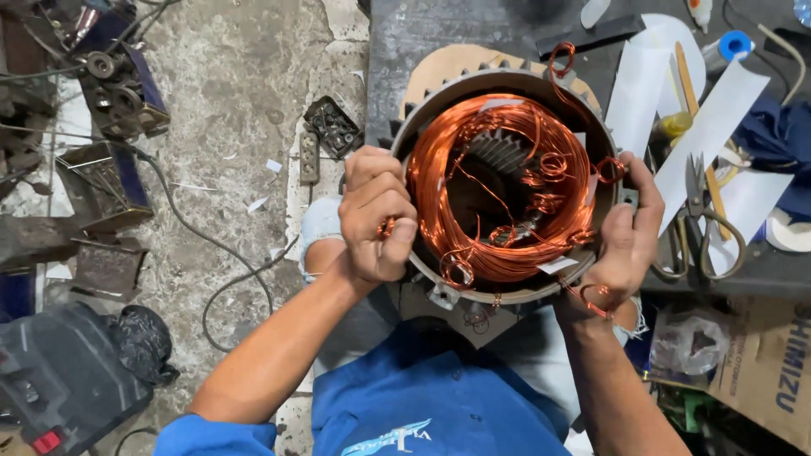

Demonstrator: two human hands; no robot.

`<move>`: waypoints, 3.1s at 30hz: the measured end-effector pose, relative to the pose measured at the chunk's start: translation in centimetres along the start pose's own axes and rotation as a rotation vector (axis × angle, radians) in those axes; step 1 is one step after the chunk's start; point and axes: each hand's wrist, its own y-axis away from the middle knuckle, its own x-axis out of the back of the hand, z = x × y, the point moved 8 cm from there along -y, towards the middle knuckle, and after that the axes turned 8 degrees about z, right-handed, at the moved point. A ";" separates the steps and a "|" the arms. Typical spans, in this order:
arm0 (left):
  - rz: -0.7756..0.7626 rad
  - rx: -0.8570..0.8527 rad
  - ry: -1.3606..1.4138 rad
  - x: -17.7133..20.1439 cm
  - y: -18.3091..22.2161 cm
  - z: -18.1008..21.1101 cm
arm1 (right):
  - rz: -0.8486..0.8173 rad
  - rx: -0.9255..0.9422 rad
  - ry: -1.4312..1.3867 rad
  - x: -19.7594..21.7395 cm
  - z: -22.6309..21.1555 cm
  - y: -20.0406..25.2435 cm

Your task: Securing copper coils into a motor stator using a wooden stick for compression and pliers for wire manipulation.

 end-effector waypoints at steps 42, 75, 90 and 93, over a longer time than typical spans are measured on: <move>-0.107 -0.204 -0.602 -5.7 10.7 6.8 | 0.116 0.466 0.930 16.7 12.4 -10.4; -0.636 -0.083 -0.008 -5.5 2.0 11.1 | -0.481 -0.064 0.935 8.6 7.9 -10.4; -0.272 0.599 0.095 -8.3 -1.2 8.5 | -0.286 -0.393 0.049 17.9 5.0 0.8; -0.357 0.811 0.353 -11.6 -1.0 8.5 | -0.391 -0.385 -0.027 15.6 2.9 3.0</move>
